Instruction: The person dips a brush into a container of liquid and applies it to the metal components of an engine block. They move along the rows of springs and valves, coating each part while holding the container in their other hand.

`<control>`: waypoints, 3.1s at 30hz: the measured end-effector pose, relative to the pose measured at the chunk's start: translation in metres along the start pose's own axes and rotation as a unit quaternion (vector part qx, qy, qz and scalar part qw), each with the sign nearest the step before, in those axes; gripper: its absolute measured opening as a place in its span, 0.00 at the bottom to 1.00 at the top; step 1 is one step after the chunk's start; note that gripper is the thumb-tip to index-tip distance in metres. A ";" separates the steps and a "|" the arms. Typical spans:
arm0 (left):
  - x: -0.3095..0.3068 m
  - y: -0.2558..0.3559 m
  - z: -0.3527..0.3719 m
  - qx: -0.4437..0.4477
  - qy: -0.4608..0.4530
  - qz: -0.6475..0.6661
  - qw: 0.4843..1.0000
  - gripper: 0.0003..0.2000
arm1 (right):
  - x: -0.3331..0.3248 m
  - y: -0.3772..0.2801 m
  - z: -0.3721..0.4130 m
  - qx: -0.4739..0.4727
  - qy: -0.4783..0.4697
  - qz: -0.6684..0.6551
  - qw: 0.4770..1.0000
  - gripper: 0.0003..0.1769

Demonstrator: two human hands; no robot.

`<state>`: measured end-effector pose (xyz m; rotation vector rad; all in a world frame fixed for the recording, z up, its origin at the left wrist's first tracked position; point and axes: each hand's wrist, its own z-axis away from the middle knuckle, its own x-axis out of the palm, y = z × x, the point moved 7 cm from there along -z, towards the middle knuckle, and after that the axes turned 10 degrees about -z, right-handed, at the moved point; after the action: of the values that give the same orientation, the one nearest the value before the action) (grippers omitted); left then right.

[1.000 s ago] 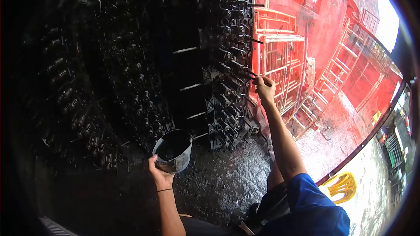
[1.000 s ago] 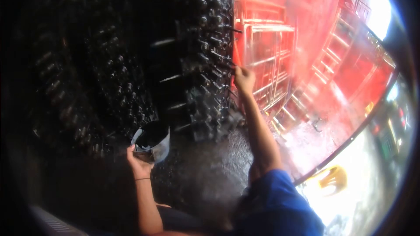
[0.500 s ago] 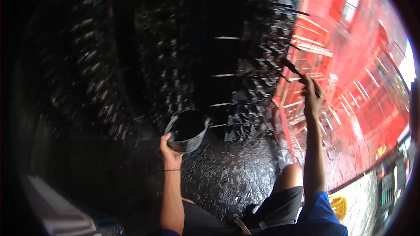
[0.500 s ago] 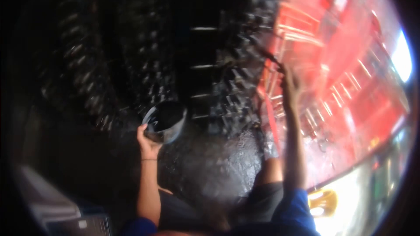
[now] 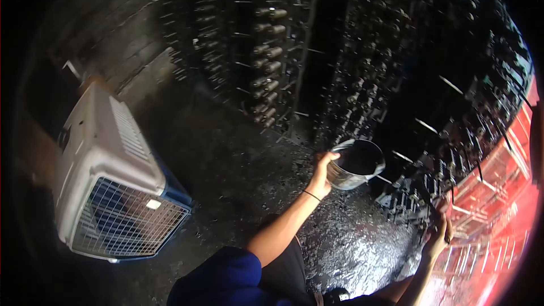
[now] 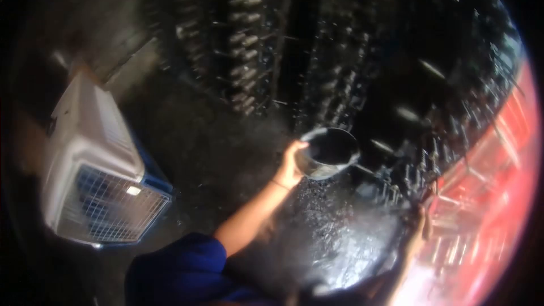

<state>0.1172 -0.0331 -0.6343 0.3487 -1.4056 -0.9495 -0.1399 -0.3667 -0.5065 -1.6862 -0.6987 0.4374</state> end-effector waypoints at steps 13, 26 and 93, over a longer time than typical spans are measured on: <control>0.041 0.018 0.048 -0.045 0.027 0.015 0.998 0.14 | -0.052 0.039 0.029 0.039 0.054 0.178 0.982 0.17; 0.081 0.004 0.062 -0.059 0.009 -0.076 0.995 0.37 | -0.031 0.060 0.030 0.026 0.014 0.238 0.971 0.18; 0.391 0.344 0.259 -0.098 0.116 -0.101 0.983 0.44 | 0.040 -0.281 -0.166 0.051 -0.503 0.368 0.781 0.12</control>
<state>-0.0468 -0.0292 -0.0763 0.4439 -1.0680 -1.1633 -0.0659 -0.4295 -0.1923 -1.4808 -0.6860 1.9964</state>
